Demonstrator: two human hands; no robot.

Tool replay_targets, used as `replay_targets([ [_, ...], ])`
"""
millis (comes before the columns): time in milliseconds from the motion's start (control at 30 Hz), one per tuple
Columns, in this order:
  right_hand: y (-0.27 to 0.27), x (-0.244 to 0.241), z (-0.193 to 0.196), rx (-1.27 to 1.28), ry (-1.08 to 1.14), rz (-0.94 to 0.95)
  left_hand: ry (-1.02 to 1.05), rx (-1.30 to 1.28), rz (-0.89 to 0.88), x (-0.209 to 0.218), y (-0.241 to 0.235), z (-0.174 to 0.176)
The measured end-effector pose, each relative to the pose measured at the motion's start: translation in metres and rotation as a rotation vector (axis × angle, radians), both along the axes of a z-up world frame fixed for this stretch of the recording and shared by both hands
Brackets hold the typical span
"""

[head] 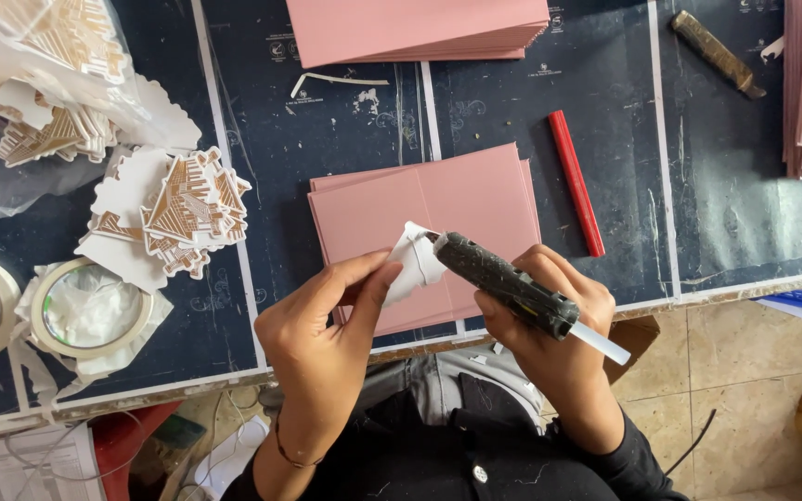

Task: The person applies hot glue to the back of a tree-shaped sticker and presses it onto a pink card. They repeat this process for multiple cards, stacking the finished cards on the table.

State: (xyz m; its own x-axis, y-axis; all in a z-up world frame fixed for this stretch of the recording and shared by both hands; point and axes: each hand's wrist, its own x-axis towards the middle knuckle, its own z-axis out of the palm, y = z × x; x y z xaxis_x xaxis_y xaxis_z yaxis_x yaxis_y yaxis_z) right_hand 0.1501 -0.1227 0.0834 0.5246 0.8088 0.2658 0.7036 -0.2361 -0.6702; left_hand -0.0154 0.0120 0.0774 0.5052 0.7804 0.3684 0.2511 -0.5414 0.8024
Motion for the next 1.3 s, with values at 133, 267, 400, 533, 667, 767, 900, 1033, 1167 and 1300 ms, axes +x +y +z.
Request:
replay_targets([
  [133, -0.004, 0.001, -0.003, -0.015, 0.011, -0.008, 0.013, -0.002, 0.032, -0.001, 0.002, -0.002],
  [267, -0.01, 0.003, -0.008, -0.032, -0.004, 0.02, 0.007, 0.009, 0.052, 0.0, 0.007, -0.002],
  [400, -0.023, 0.007, -0.019, -0.082, -0.004, 0.041, 0.001, -0.004, 0.054, 0.002, 0.01, -0.003],
  [533, -0.043, 0.025, -0.045, -0.116, -0.01, -0.039, -0.006, -0.042, 0.034, 0.006, 0.014, -0.009],
  [667, -0.056, 0.067, -0.062, -0.205, -0.121, -0.335, -0.037, -0.138, -0.02, 0.014, 0.017, -0.014],
  [767, -0.051, 0.098, -0.065, -0.303, -0.212, -0.45, -0.052, -0.208, -0.012, 0.018, 0.014, -0.023],
  [900, -0.067, 0.126, -0.084, -0.311, -0.286, -0.45, -0.037, -0.215, 0.023, 0.02, 0.011, -0.033],
  [1033, -0.052, 0.107, -0.056, -0.231, -0.333, -0.389, -0.165, -0.424, 0.015, 0.024, 0.005, -0.037],
  [1167, -0.018, 0.052, -0.018, 0.044, -0.206, -0.077, -0.233, -0.632, 0.008, 0.033, -0.003, -0.042],
  [1300, 0.007, 0.007, -0.021, 0.119, -0.262, 0.239, -0.229, -0.767, 0.023, 0.042, -0.01, -0.029],
])
